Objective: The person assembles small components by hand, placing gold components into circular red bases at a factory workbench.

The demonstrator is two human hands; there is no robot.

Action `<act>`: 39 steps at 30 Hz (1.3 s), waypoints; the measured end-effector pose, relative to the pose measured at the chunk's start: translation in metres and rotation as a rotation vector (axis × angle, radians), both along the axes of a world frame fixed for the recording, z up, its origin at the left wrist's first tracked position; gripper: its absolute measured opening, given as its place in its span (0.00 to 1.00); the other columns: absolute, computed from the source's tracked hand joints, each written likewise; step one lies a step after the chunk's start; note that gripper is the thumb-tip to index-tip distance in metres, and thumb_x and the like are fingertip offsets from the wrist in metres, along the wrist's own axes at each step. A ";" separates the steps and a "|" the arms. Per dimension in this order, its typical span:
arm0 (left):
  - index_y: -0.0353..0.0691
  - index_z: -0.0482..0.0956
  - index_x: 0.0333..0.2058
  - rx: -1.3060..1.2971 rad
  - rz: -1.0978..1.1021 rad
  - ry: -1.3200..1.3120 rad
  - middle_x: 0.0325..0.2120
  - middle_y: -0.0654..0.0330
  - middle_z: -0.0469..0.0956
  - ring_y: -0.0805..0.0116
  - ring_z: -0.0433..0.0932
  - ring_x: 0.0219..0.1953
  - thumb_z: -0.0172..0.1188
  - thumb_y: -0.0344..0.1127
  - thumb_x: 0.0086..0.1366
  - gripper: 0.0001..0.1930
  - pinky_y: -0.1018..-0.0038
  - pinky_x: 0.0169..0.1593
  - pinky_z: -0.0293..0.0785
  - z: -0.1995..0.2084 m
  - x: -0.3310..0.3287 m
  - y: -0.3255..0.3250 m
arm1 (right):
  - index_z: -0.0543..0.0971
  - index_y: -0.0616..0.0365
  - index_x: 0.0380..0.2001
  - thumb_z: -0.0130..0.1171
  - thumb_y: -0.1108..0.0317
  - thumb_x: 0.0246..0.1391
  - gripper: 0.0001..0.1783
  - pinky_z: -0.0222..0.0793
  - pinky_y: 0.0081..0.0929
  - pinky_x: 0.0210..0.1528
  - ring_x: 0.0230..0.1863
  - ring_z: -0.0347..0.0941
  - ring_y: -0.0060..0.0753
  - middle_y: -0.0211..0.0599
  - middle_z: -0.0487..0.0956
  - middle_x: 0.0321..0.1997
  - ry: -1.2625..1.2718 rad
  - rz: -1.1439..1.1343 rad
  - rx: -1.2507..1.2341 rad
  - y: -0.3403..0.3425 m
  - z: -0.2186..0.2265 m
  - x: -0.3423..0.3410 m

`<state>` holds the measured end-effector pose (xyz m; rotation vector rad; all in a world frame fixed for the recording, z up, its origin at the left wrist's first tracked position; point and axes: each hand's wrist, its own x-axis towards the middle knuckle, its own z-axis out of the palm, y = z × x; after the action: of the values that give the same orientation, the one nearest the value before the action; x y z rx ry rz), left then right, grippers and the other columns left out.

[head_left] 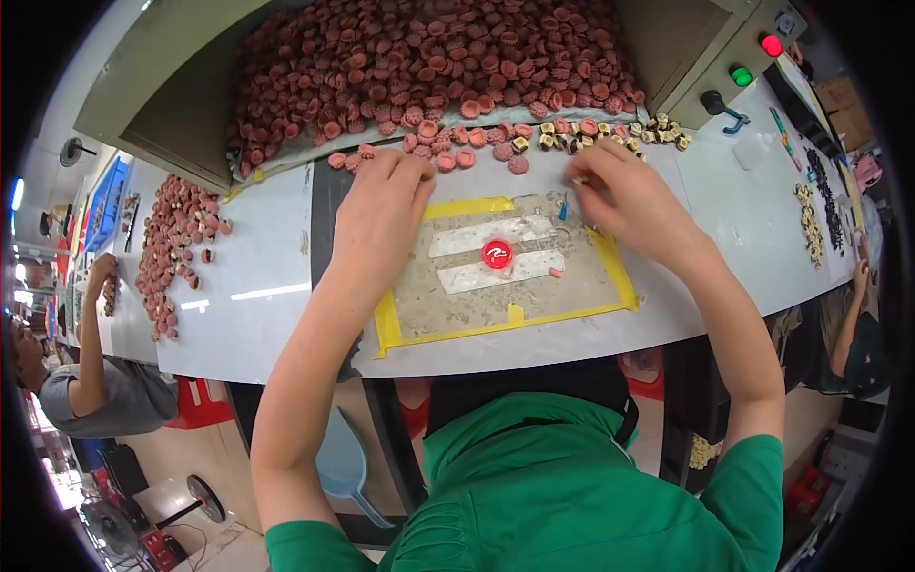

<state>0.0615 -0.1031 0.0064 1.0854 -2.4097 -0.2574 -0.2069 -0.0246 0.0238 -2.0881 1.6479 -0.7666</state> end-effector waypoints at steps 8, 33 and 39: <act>0.37 0.74 0.46 0.741 0.068 0.426 0.40 0.63 0.75 0.80 0.73 0.40 0.48 0.34 0.70 0.11 0.81 0.39 0.69 0.023 0.011 0.034 | 0.76 0.61 0.39 0.52 0.76 0.53 0.09 0.70 0.31 0.42 0.39 0.73 0.40 0.41 0.74 0.39 -0.017 -0.058 0.072 0.020 0.000 -0.015; 0.36 0.65 0.57 1.359 -0.164 1.699 0.48 0.57 0.71 0.75 0.73 0.43 0.48 0.35 0.71 0.18 0.78 0.48 0.71 -0.026 0.025 0.108 | 0.73 0.62 0.35 0.56 0.72 0.54 0.07 0.68 0.33 0.40 0.37 0.71 0.41 0.41 0.71 0.34 -0.101 0.189 0.054 0.018 0.008 0.081; 0.37 0.65 0.56 1.314 -0.023 1.595 0.46 0.59 0.72 0.77 0.72 0.42 0.49 0.33 0.70 0.17 0.78 0.48 0.71 -0.015 0.019 0.111 | 0.72 0.59 0.32 0.57 0.73 0.48 0.07 0.68 0.35 0.40 0.38 0.70 0.43 0.39 0.72 0.34 0.186 0.331 -0.220 0.011 -0.005 0.082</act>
<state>0.0800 0.0077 -0.0084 0.6409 -0.5923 -1.9305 -0.1253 -0.0139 0.0191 -2.5705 1.2971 -0.6852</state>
